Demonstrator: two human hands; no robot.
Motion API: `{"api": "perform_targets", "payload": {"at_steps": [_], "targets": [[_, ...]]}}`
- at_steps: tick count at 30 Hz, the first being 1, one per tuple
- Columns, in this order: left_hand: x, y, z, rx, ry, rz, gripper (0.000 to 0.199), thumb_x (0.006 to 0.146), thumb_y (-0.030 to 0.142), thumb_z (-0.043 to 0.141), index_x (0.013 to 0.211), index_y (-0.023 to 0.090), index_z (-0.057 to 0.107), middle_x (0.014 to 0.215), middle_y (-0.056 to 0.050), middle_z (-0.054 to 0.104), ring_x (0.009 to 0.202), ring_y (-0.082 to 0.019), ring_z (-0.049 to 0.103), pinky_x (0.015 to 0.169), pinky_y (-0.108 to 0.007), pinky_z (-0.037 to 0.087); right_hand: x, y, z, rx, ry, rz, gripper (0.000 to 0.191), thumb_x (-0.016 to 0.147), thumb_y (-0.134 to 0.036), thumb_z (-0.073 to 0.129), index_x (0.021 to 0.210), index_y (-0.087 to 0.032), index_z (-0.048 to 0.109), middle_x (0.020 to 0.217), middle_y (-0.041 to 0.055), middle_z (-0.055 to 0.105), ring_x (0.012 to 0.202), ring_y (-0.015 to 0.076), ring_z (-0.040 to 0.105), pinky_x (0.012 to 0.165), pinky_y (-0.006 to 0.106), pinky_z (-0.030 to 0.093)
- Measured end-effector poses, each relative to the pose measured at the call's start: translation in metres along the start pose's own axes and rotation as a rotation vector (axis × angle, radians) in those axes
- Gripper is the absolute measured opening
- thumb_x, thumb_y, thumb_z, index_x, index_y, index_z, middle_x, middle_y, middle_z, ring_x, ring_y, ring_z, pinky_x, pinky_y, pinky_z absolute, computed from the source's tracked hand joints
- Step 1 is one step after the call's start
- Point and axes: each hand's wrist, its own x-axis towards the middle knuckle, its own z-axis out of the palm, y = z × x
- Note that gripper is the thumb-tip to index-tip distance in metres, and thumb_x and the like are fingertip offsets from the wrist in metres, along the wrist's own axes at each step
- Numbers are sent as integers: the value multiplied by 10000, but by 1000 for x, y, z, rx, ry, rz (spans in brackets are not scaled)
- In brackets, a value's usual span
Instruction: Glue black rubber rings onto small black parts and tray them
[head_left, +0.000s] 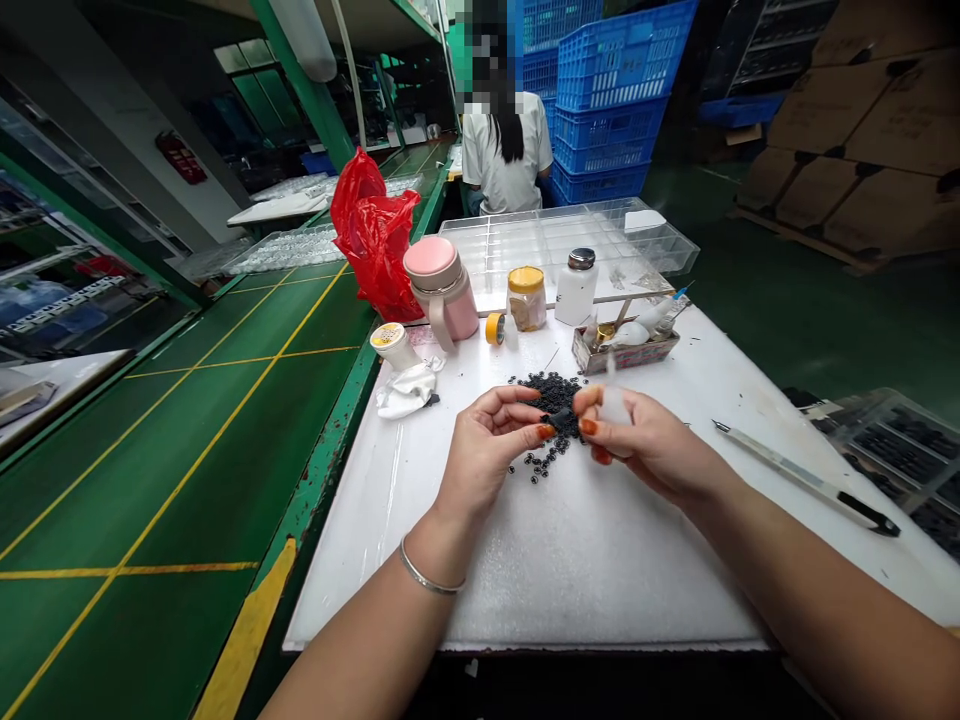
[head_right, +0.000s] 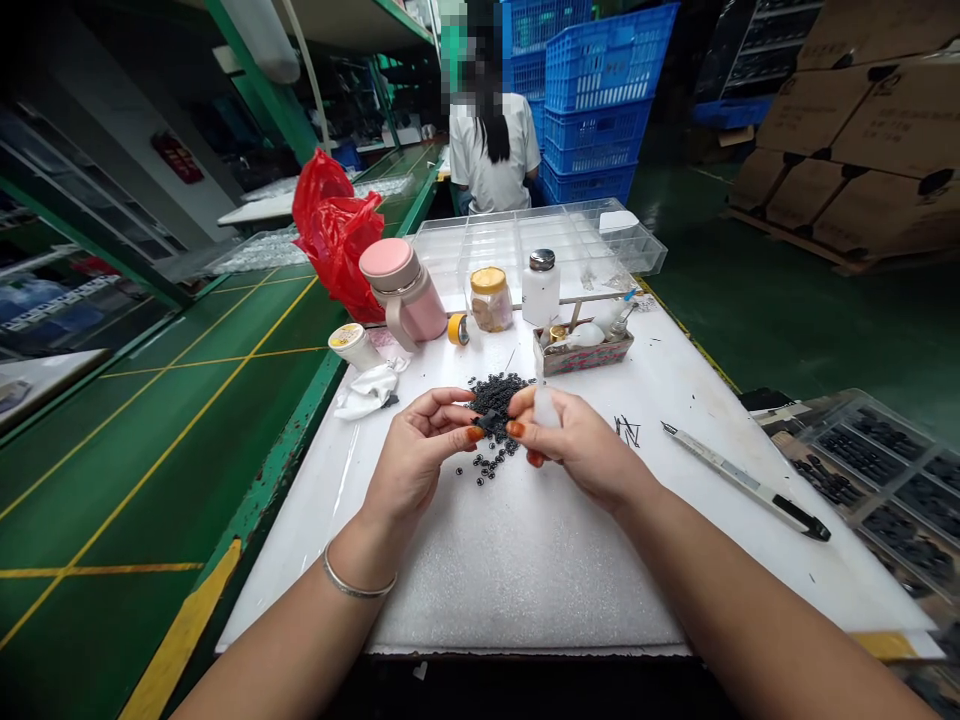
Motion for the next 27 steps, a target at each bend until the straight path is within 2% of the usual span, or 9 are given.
{"api": "perform_targets", "payload": {"at_steps": [2, 5, 10, 14, 19, 27], "targets": [[0, 0, 0, -14, -2, 2, 402, 656, 183, 830, 1008, 148, 638, 812, -30, 700, 725, -108, 638, 662, -183, 514, 1, 4, 2, -76, -97, 21, 261, 795, -353, 725, 899, -144, 606, 742, 14, 554, 637, 85, 484, 527, 183, 386], [-1, -1, 2, -2, -17, 26, 380, 676, 176, 815, 1014, 146, 643, 826, -44, 715, 763, -136, 667, 700, -207, 533, 2, 8, 2, -21, -160, 96, 293, 817, -404, 691, 837, -121, 617, 830, 79, 637, 669, 108, 549, 490, 179, 363], [-6, 0, 7, 32, -81, 98, 376, 709, 125, 773, 1064, 151, 652, 828, -52, 724, 750, -160, 690, 710, -235, 562, 4, 10, 0, 153, -224, 216, 368, 788, -459, 689, 775, -97, 627, 660, 88, 633, 515, 103, 529, 409, 176, 321], [-9, -1, 10, 79, -132, 125, 358, 722, 132, 766, 1063, 155, 660, 834, -58, 726, 742, -170, 696, 729, -252, 578, 4, 9, -1, 168, -296, 274, 321, 749, -395, 724, 718, -97, 608, 569, 61, 596, 443, 88, 497, 381, 169, 291], [-7, -2, 9, 152, -152, 127, 347, 720, 148, 769, 1051, 145, 667, 871, -72, 714, 775, -174, 685, 719, -259, 582, 3, 8, -2, 145, -256, 265, 310, 724, -377, 755, 708, -124, 577, 538, 31, 581, 413, 70, 457, 390, 170, 270], [-1, 2, 4, 175, -84, 103, 372, 702, 121, 774, 1057, 153, 669, 874, -43, 672, 831, -121, 628, 726, -182, 534, -1, 3, -1, -9, -125, 68, 306, 755, -377, 754, 692, -134, 579, 587, 38, 623, 517, 86, 499, 470, 186, 325]]}}
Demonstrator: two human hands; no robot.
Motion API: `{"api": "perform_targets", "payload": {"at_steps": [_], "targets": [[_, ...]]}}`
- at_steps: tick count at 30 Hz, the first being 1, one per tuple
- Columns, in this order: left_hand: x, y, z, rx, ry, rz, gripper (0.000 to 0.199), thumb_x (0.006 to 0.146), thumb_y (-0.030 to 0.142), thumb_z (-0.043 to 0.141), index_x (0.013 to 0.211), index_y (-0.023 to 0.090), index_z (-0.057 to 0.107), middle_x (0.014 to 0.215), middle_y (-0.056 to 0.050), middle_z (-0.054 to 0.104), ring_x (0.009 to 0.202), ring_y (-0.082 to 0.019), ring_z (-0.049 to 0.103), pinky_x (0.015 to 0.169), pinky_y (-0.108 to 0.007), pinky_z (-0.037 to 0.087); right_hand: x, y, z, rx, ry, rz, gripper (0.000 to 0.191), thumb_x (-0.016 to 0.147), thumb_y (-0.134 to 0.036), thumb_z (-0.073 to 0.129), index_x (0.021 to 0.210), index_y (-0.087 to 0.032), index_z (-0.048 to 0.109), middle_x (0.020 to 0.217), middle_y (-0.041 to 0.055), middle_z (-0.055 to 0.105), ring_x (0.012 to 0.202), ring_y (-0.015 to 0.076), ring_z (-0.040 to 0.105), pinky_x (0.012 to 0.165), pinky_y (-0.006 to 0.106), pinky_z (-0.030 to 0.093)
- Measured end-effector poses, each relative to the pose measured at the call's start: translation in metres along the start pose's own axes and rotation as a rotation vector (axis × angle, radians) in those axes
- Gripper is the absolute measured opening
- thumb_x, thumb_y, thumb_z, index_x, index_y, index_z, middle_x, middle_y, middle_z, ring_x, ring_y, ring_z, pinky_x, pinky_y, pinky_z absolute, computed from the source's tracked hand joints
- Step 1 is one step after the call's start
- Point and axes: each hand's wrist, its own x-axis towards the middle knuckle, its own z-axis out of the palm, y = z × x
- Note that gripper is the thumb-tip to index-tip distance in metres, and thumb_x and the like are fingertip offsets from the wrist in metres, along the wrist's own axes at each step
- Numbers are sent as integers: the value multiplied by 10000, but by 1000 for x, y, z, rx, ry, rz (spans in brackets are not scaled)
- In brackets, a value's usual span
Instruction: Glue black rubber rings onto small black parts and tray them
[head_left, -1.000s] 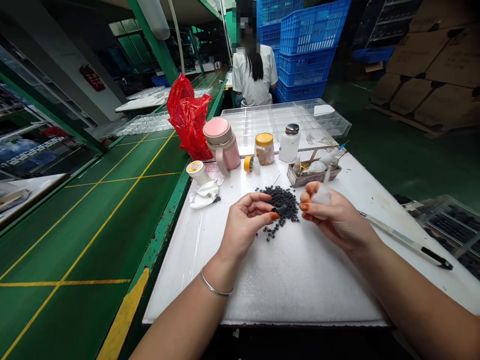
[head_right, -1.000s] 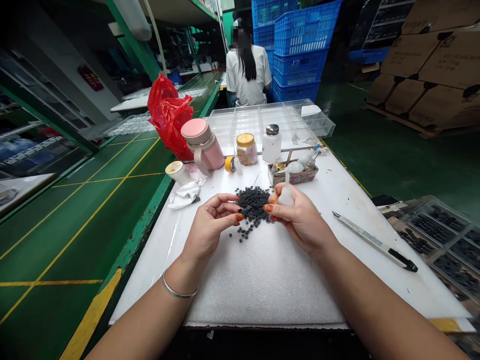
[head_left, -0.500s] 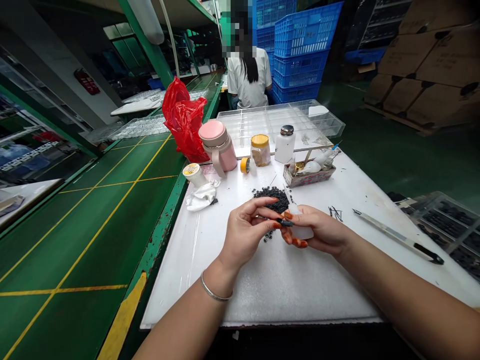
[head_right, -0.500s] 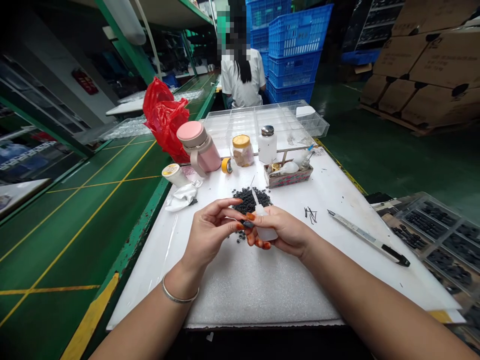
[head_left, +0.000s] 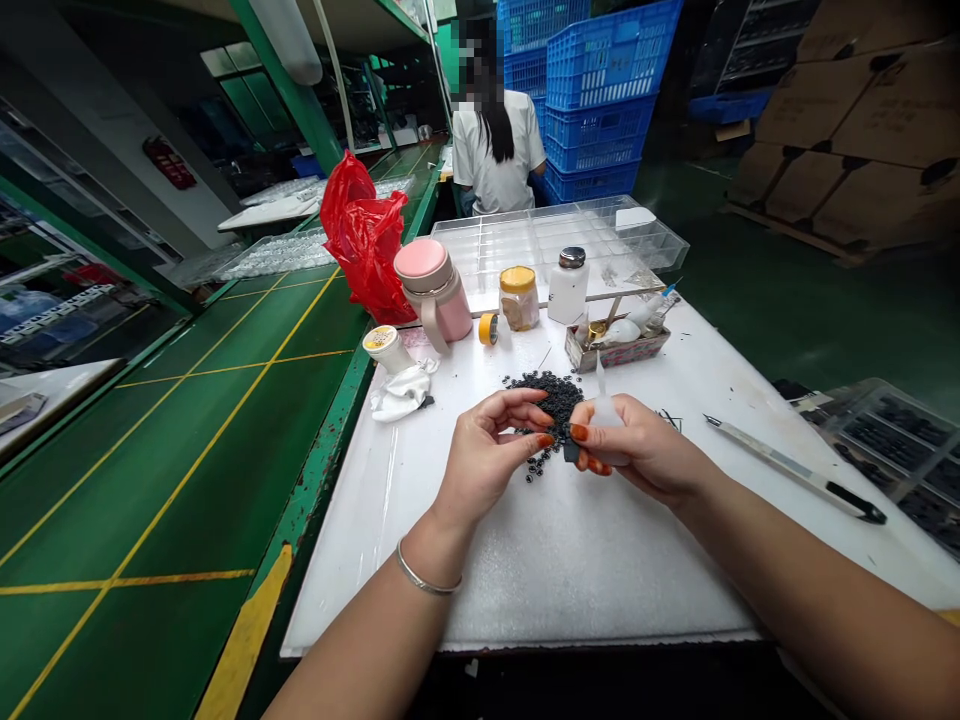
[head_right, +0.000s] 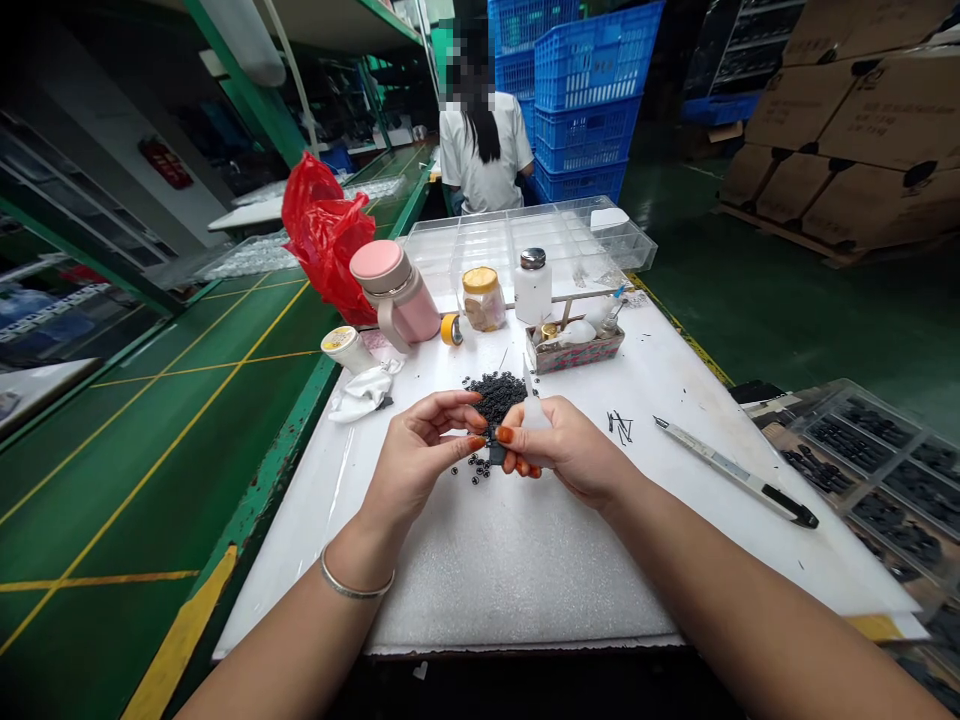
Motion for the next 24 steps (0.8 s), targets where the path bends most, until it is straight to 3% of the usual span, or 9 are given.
{"api": "perform_targets", "payload": {"at_steps": [10, 13, 15, 18, 20, 24], "targets": [[2, 0, -10, 37, 71, 26, 376, 735, 221, 768, 1094, 192, 659, 875, -37, 675, 818, -138, 622, 703, -220, 514, -2, -2, 2, -203, 117, -121, 331, 731, -406, 764, 663, -142, 577, 579, 19, 607, 516, 93, 478, 498, 212, 356], [5, 12, -26, 247, 95, 81, 265, 752, 271, 746, 999, 187, 696, 859, -44, 687, 797, -158, 630, 671, -237, 503, -2, -3, 2, -351, 163, -172, 334, 757, -432, 733, 665, -148, 582, 589, 17, 606, 531, 107, 492, 516, 230, 376], [6, 19, -39, 544, 39, 77, 122, 770, 269, 711, 852, 181, 728, 825, -48, 697, 766, -167, 633, 663, -250, 486, -3, -3, 3, -521, 207, -218, 315, 788, -425, 700, 670, -152, 597, 605, 18, 614, 556, 119, 517, 544, 242, 389], [7, 22, -57, 914, -175, -57, 73, 760, 192, 667, 758, 203, 739, 751, -24, 703, 699, -167, 626, 633, -258, 444, -4, -2, 5, -792, 266, -285, 300, 840, -397, 638, 665, -156, 611, 598, 13, 614, 565, 125, 535, 566, 253, 379], [8, 18, -62, 1002, -279, -110, 109, 727, 146, 661, 761, 212, 740, 715, -11, 697, 662, -164, 615, 600, -255, 411, -5, -1, 5, -894, 275, -319, 307, 863, -389, 604, 661, -159, 609, 578, 7, 600, 547, 122, 523, 555, 254, 363], [7, 8, -57, 1027, -338, -73, 146, 674, 95, 667, 741, 208, 730, 682, -6, 680, 631, -160, 590, 574, -253, 366, -5, -1, 5, -953, 277, -360, 311, 881, -385, 574, 665, -162, 601, 567, 2, 583, 530, 116, 505, 542, 251, 354]]}}
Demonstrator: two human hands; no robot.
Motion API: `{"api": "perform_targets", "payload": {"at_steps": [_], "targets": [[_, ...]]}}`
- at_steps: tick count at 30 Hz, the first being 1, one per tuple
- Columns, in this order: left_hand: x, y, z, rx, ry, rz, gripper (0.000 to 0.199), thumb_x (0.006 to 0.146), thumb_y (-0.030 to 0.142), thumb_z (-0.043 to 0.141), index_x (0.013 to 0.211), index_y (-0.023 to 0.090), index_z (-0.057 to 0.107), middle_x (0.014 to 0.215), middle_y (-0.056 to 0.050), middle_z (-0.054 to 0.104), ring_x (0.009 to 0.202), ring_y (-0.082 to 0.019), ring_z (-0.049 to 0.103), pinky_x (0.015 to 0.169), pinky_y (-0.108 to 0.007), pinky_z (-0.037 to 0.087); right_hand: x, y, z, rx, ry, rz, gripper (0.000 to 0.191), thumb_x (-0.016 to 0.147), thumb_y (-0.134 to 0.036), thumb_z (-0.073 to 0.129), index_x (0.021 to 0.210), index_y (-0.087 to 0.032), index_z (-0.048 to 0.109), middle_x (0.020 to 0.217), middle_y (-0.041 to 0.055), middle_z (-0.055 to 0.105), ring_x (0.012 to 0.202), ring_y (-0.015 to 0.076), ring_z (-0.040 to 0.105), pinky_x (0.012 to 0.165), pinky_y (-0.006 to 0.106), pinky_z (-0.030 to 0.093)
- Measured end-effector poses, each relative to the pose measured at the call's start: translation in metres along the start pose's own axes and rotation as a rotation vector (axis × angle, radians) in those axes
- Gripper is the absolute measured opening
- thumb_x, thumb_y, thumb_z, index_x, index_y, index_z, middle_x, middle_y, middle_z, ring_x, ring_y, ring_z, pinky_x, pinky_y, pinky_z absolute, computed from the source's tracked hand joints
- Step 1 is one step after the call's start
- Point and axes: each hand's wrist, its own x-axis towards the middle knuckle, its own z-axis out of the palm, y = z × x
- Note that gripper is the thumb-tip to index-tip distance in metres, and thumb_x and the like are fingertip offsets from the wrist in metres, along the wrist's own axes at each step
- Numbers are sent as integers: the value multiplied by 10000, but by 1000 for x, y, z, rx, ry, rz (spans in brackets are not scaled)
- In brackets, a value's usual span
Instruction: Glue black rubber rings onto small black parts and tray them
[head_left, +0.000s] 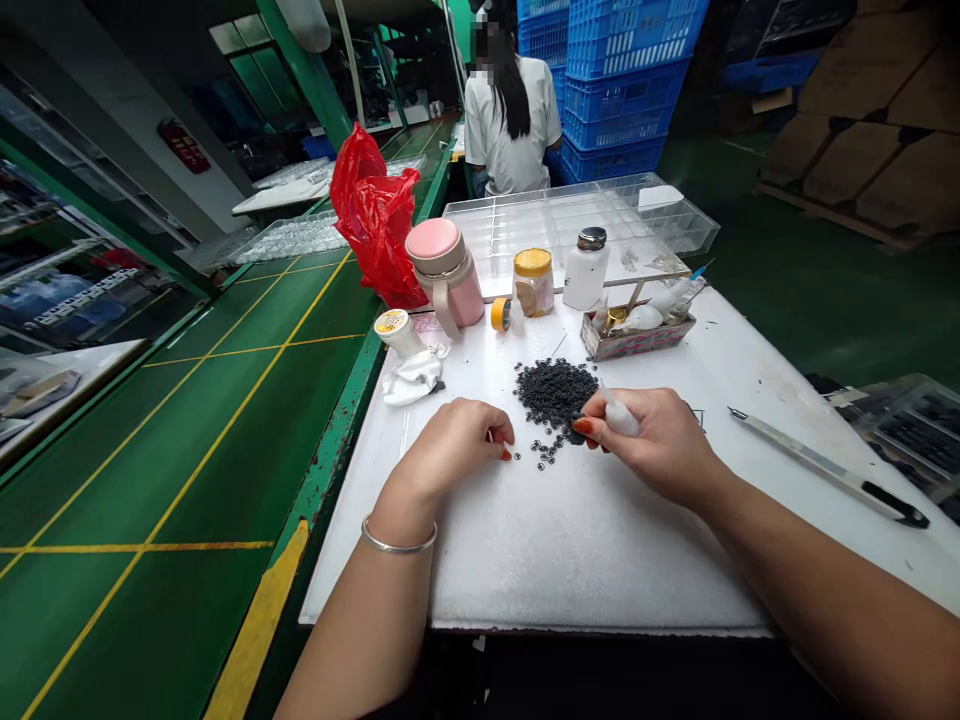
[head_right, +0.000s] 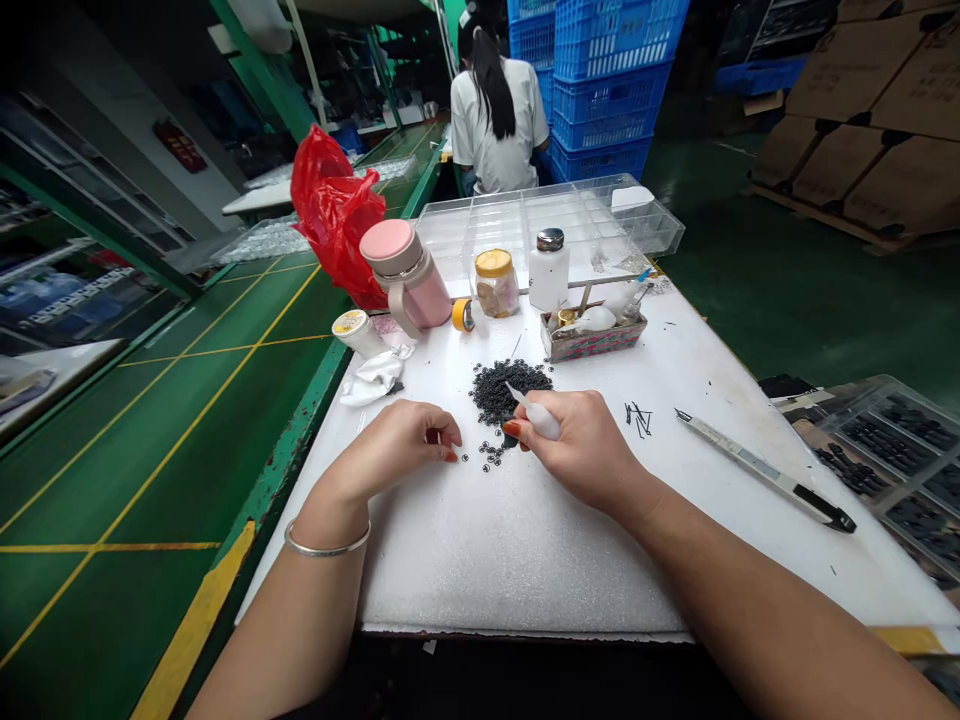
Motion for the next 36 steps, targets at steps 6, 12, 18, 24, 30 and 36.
{"api": "perform_targets", "payload": {"at_steps": [6, 12, 18, 24, 30, 36], "targets": [[3, 12, 7, 50, -64, -10, 196, 675, 44, 581, 703, 189, 710, 712, -17, 673, 654, -154, 579, 614, -257, 377, 0, 0, 0, -10, 2, -20, 311, 880, -382, 574, 664, -161, 600, 567, -7, 585, 529, 109, 507, 536, 243, 354], [4, 12, 8, -189, -52, -36, 156, 694, 74, 588, 735, 174, 701, 741, -24, 691, 699, -157, 623, 659, -257, 455, 1, 2, 1, 4, -3, -31, 321, 885, -394, 571, 668, -159, 600, 577, -3, 584, 537, 111, 504, 538, 247, 352], [2, 23, 10, -895, 13, -94, 115, 711, 215, 733, 754, 116, 692, 913, -120, 721, 782, -182, 674, 641, -243, 513, -2, -1, 0, 107, -6, -79, 305, 888, -390, 585, 690, -160, 619, 593, 2, 605, 538, 109, 527, 538, 238, 374], [6, 29, 18, -1286, 79, -147, 195, 645, 194, 805, 661, 94, 638, 831, -113, 716, 697, -160, 674, 546, -188, 493, -7, -6, 1, 159, 26, -116, 245, 873, -333, 622, 699, -161, 632, 603, 3, 620, 538, 109, 542, 540, 234, 387], [8, 29, 25, -1489, 47, -195, 240, 594, 147, 841, 640, 89, 612, 741, -73, 681, 615, -101, 631, 505, -128, 464, -10, -11, 3, 198, 56, -119, 216, 862, -299, 645, 697, -160, 633, 599, -2, 618, 535, 102, 545, 536, 229, 395], [8, 31, 29, -1584, -9, -181, 289, 559, 131, 867, 730, 120, 633, 711, -30, 653, 618, -80, 611, 532, -122, 460, -12, -14, 3, 243, 49, -119, 218, 862, -300, 644, 695, -162, 627, 608, 0, 622, 536, 103, 550, 535, 231, 402]]}}
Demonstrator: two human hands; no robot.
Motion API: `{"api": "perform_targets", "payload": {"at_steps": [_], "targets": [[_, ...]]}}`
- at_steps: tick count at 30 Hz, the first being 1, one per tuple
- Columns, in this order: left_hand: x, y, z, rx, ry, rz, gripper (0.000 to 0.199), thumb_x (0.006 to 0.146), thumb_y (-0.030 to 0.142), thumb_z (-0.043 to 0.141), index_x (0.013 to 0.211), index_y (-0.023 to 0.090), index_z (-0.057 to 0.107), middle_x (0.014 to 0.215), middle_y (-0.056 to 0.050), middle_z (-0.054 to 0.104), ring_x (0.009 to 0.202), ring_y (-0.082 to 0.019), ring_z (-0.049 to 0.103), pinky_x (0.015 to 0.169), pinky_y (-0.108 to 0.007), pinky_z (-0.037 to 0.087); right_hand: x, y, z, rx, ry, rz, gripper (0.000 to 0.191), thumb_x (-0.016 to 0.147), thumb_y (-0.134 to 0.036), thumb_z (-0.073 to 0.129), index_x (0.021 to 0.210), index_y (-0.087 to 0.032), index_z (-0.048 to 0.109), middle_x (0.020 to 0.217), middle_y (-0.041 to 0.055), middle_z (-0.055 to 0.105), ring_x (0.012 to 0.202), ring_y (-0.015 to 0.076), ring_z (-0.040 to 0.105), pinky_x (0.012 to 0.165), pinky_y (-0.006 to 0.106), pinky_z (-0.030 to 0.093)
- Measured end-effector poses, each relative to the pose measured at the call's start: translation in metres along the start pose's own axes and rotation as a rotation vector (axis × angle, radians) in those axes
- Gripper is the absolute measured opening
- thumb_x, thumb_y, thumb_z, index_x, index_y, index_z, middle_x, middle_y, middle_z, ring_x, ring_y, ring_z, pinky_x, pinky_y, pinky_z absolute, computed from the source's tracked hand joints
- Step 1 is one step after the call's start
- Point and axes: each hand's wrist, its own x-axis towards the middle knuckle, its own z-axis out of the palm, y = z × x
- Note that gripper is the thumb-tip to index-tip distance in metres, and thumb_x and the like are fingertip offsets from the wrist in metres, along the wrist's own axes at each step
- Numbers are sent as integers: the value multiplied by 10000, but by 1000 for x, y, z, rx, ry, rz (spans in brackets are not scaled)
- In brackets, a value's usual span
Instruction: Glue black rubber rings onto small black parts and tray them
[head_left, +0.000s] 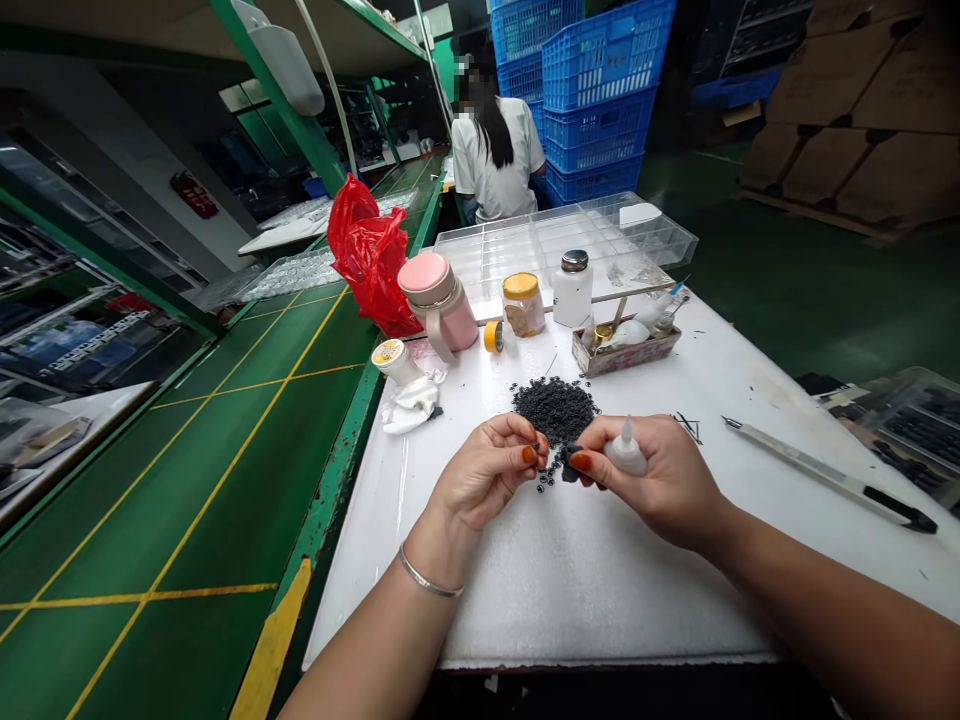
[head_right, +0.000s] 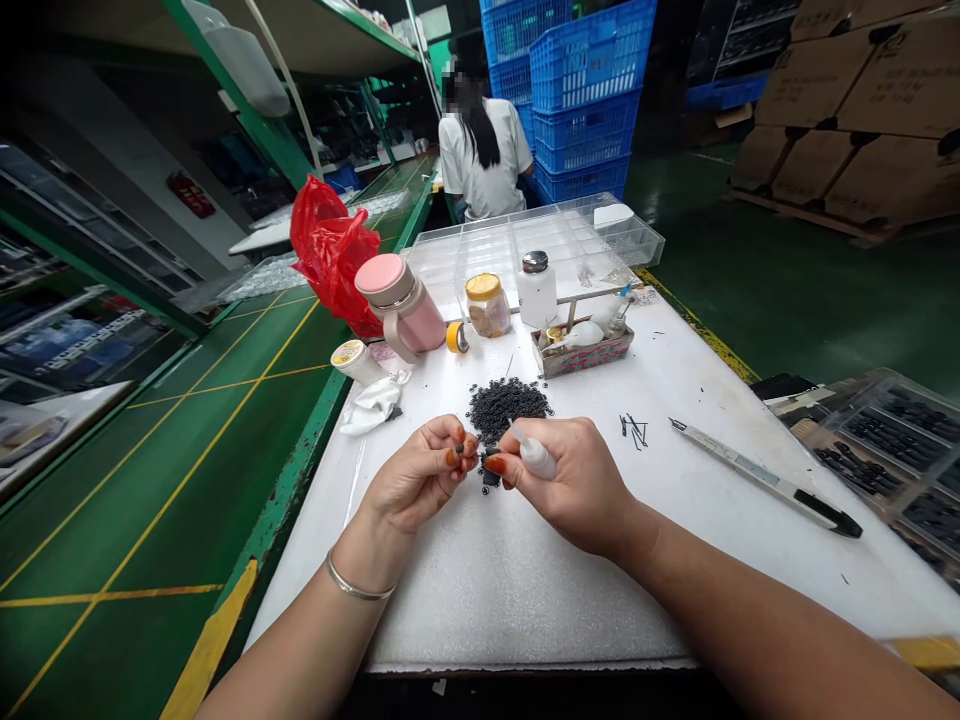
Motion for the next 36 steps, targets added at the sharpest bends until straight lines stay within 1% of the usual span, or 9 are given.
{"api": "perform_targets", "payload": {"at_steps": [2, 7, 16, 24, 30, 36], "targets": [[0, -2, 0, 0, 12, -15, 311, 551, 134, 874, 781, 125, 665, 713, -27, 650, 621, -77, 603, 550, -131, 468, 0, -1, 0, 3, 0, -3, 222, 863, -304, 641, 694, -162, 627, 610, 3, 624, 538, 105, 552, 534, 234, 402], [1, -6, 0, -8, 26, -20, 295, 526, 186, 901, 711, 131, 678, 768, -30, 661, 631, -92, 603, 573, -181, 503, 2, -1, 3, 1, 5, 3, 246, 865, -323, 629, 678, -163, 619, 593, 7, 618, 521, 106, 539, 518, 237, 394], [4, -14, -1, -11, 23, 2, 264, 532, 210, 904, 699, 165, 706, 817, -8, 658, 708, -124, 625, 635, -242, 541, 0, -1, 6, 23, 10, 26, 267, 858, -317, 627, 644, -163, 586, 579, 1, 607, 508, 99, 517, 505, 230, 382], [5, -15, 1, -39, 38, -4, 266, 503, 157, 908, 687, 162, 716, 799, -10, 684, 697, -117, 643, 627, -209, 549, 1, 0, 7, 34, 22, 31, 275, 853, -313, 641, 639, -150, 585, 580, -2, 601, 513, 94, 510, 504, 228, 373], [4, -14, 2, -55, 23, 7, 248, 529, 117, 889, 704, 140, 715, 806, -22, 697, 683, -116, 657, 628, -190, 553, 2, 2, 8, 23, 45, 13, 290, 848, -333, 648, 639, -140, 591, 572, 2, 586, 506, 98, 496, 482, 235, 338], [4, -14, 1, -61, 4, 16, 231, 542, 95, 875, 702, 144, 716, 810, -19, 700, 689, -117, 663, 639, -186, 560, 1, 2, 8, 14, 45, 15, 301, 845, -336, 649, 632, -131, 594, 566, 5, 581, 507, 99, 495, 482, 236, 339]]}}
